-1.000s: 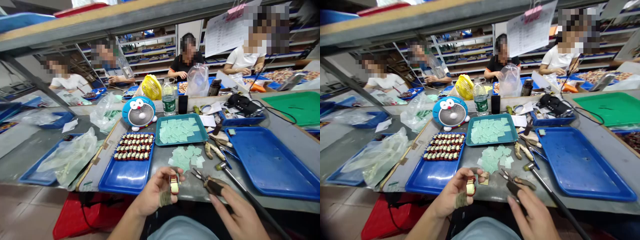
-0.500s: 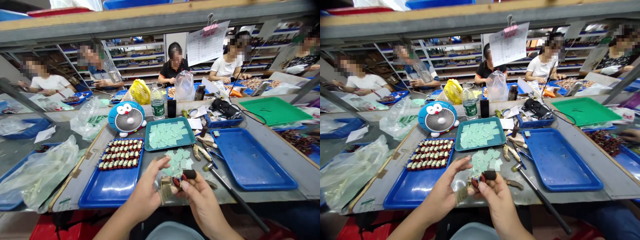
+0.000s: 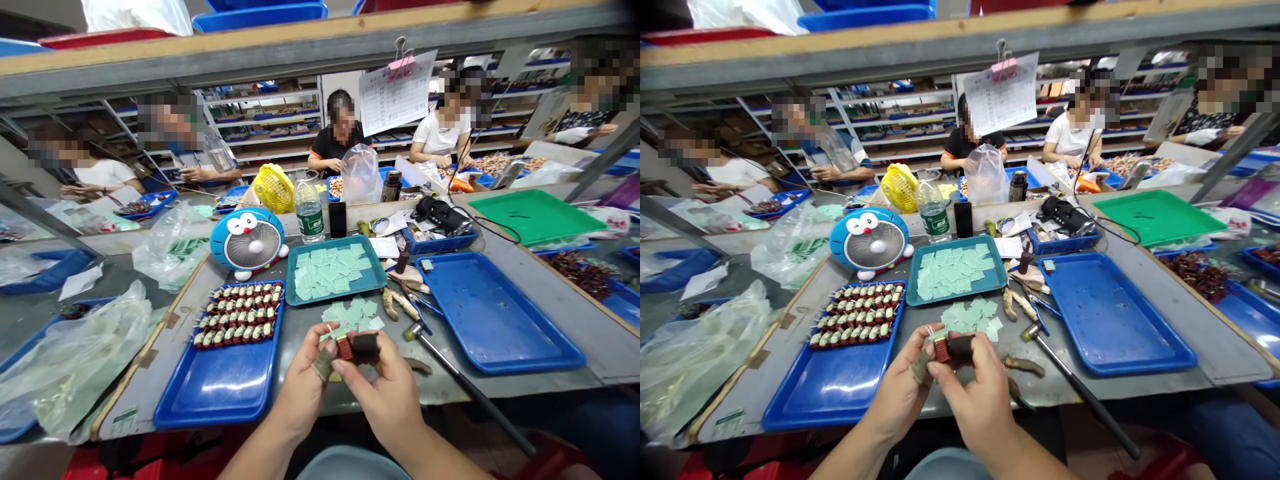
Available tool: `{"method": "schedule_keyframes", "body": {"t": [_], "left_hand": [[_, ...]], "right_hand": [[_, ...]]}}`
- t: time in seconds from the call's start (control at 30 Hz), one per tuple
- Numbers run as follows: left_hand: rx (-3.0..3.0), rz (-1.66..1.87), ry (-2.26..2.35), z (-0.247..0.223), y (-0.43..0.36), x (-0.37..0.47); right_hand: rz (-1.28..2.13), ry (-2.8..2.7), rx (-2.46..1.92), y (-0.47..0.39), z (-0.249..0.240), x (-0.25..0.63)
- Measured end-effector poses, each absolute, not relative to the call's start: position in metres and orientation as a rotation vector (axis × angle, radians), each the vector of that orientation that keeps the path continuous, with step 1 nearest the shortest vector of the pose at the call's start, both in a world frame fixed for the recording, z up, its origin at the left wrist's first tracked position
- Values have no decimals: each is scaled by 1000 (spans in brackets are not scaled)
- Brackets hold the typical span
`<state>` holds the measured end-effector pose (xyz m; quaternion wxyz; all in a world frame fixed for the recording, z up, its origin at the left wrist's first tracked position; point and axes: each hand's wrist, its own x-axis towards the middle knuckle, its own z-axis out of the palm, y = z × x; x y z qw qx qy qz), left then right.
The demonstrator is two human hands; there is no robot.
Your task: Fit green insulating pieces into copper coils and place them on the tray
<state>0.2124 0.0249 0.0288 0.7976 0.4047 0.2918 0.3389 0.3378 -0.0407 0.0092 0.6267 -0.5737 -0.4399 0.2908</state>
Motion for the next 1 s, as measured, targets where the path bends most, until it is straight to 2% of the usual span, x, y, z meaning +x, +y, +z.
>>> {"method": "schedule_keyframes", "body": {"t": [0.23, 0.57, 1.0], "left_hand": [[960, 750, 673, 29, 26, 214], [1635, 776, 931, 38, 24, 197], [1707, 804, 927, 42, 25, 195]], "right_hand": [[672, -1013, -1300, -43, 9, 339], [1168, -749, -1006, -43, 33, 349], [1188, -821, -962, -45, 37, 350]]}}
